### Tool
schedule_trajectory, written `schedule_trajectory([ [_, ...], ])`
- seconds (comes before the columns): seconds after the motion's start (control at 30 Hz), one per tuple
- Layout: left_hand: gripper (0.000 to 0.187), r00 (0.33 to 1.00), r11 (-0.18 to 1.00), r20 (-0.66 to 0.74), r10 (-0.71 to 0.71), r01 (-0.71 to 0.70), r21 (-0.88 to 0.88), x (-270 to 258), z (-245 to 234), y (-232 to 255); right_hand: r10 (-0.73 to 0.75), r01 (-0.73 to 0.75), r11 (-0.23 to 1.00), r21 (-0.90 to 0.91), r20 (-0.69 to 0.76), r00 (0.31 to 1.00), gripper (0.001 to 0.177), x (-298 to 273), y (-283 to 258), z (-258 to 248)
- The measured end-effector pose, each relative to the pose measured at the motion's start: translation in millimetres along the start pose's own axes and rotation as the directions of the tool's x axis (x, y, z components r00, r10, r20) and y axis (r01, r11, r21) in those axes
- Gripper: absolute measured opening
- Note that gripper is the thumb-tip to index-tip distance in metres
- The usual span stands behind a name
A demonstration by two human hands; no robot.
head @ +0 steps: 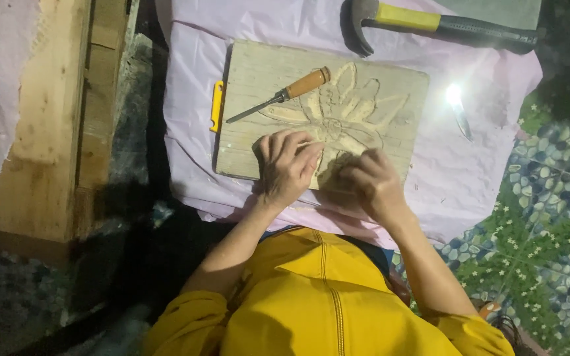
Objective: Carving a decorative floral pattern into a block using a hammer, a wooden punch, and a carving knife.
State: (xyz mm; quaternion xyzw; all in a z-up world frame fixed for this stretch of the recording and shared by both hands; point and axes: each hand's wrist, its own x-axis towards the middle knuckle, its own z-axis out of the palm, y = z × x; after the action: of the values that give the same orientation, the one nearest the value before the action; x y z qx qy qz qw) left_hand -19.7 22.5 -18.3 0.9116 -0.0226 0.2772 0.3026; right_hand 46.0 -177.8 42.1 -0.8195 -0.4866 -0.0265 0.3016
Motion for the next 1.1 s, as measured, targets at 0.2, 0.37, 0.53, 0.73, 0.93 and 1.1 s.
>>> schedule_trajectory([
  [0.2, 0.021, 0.996, 0.997, 0.073, 0.047, -0.043, -0.056, 0.8, -6.0, 1.9, -0.084, 0.080, 0.996, 0.047, 0.084, 0.993, 0.014, 16.3, -20.7, 6.1],
  [0.37, 0.034, 0.994, 0.964, 0.113, 0.011, 0.020, -0.263, 7.2, -33.1, -2.1, 0.013, -0.036, 0.981, 0.193, 0.119, 0.993, 0.010, 2.8, -17.3, -3.7],
  [0.53, 0.029, 0.993, 0.976, -0.016, -0.115, 0.110, -0.188, 6.5, -30.4, -10.1, -0.088, 0.089, 0.995, -0.036, 0.037, 0.995, 0.007, 39.2, -0.7, 8.7],
  [0.73, 0.025, 0.993, 0.994, -0.068, -0.101, 0.097, -0.060, 18.0, -40.5, 2.6, -0.185, 0.190, 0.980, -0.051, 0.089, 0.979, 0.014, 36.5, 3.1, 46.4],
  [0.93, 0.026, 0.987, 0.992, -0.123, -0.099, 0.088, -0.094, 15.4, -32.0, 0.3, -0.187, 0.195, 0.975, -0.108, 0.078, 0.979, 0.008, 28.3, 5.7, 45.2],
  [1.1, 0.027, 0.986, 0.991, -0.129, -0.108, 0.095, -0.097, 11.6, -29.6, -0.8, -0.188, 0.159, 0.974, 0.162, 0.184, 0.965, 0.012, 27.3, -32.5, 16.1],
])
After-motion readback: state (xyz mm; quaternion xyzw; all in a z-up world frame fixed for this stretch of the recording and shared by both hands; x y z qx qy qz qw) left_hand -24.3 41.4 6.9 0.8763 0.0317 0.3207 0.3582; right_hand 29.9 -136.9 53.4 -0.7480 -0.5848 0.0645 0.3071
